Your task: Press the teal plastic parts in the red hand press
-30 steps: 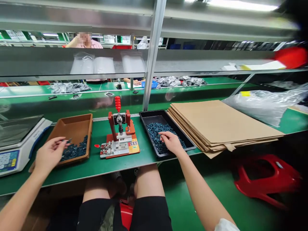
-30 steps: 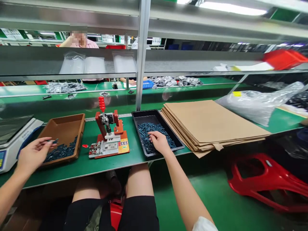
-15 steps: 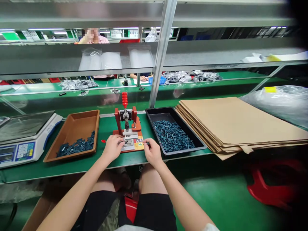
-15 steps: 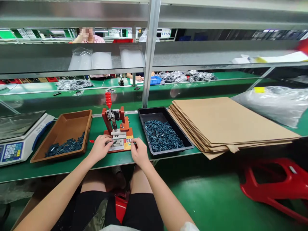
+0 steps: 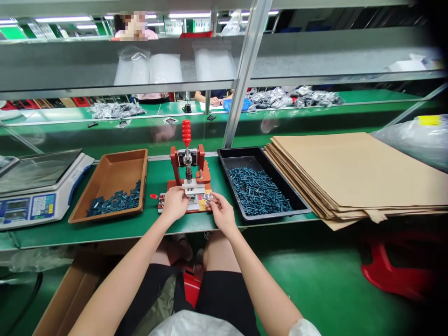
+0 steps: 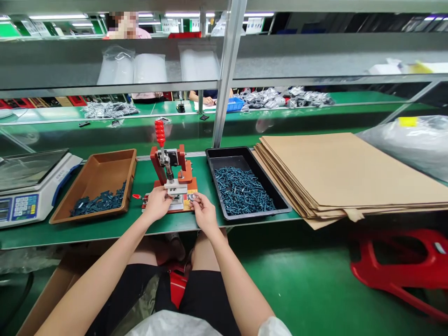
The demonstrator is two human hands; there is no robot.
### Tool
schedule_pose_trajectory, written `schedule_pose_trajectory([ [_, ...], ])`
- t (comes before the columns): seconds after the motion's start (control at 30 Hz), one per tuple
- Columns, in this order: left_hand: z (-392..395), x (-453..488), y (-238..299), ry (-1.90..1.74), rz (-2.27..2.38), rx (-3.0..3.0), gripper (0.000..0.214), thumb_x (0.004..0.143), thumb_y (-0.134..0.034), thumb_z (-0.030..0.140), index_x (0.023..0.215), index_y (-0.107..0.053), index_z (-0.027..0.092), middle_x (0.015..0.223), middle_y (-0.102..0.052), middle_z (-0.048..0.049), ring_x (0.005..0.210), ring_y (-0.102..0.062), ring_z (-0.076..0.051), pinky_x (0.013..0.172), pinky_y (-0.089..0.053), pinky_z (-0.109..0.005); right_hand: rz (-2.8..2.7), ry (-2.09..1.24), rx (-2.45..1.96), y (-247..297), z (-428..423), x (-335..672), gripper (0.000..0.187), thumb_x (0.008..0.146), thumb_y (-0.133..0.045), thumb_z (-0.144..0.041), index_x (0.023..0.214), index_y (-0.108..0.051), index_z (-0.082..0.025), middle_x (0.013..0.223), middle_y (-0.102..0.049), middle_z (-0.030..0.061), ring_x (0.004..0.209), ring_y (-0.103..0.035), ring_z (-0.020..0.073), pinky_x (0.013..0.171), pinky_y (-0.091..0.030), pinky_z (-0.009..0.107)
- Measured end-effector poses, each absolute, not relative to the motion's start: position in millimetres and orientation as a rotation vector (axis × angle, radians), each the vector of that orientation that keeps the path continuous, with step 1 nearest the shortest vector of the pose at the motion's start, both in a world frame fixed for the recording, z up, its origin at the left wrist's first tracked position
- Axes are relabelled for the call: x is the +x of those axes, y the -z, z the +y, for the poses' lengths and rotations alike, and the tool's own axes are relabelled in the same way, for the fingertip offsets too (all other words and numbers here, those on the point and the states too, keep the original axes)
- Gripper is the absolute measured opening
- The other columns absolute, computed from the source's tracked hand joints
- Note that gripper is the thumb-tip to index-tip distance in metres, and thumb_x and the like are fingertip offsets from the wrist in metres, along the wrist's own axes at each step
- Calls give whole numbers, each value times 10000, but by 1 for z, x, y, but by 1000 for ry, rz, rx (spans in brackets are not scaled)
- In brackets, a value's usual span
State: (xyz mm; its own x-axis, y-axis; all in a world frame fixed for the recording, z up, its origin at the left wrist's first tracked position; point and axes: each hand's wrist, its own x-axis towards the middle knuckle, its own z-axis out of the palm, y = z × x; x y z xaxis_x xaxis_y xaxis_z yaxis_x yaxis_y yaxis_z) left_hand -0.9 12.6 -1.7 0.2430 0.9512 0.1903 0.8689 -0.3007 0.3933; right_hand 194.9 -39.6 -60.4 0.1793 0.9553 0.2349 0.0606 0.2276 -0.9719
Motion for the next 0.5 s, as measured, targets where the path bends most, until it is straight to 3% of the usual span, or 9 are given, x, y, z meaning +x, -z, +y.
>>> schedule_pose_trajectory([
  [0.17,14,3,-4,-475,1738,2373,228,872,-558,264,937,-751,160,1088,-713,-141,1105,-621,-329,956,-492,-439,-1265,-832,-1206,61,-36,197,203,918,-537,-368,962,-670,-221,965,-722,85,783,-708,220,772,-608,384],
  [0.37,14,3,-7,-450,1744,2388,235,857,-581,275,956,-741,134,1056,-710,-167,1108,-614,-354,968,-486,-473,-1392,-863,-1222,51,-22,198,196,866,-581,-332,1004,-657,-216,891,-700,52,749,-673,199,730,-579,338],
  [0.5,17,-6,-9,-394,1597,2415,312,766,-731,400,999,-758,195,1138,-709,-121,1157,-589,-354,1012,-473,-472,-1554,-799,-1210,46,-8,195,136,855,-598,-311,868,-693,-215,871,-685,41,811,-651,196,795,-552,327],
])
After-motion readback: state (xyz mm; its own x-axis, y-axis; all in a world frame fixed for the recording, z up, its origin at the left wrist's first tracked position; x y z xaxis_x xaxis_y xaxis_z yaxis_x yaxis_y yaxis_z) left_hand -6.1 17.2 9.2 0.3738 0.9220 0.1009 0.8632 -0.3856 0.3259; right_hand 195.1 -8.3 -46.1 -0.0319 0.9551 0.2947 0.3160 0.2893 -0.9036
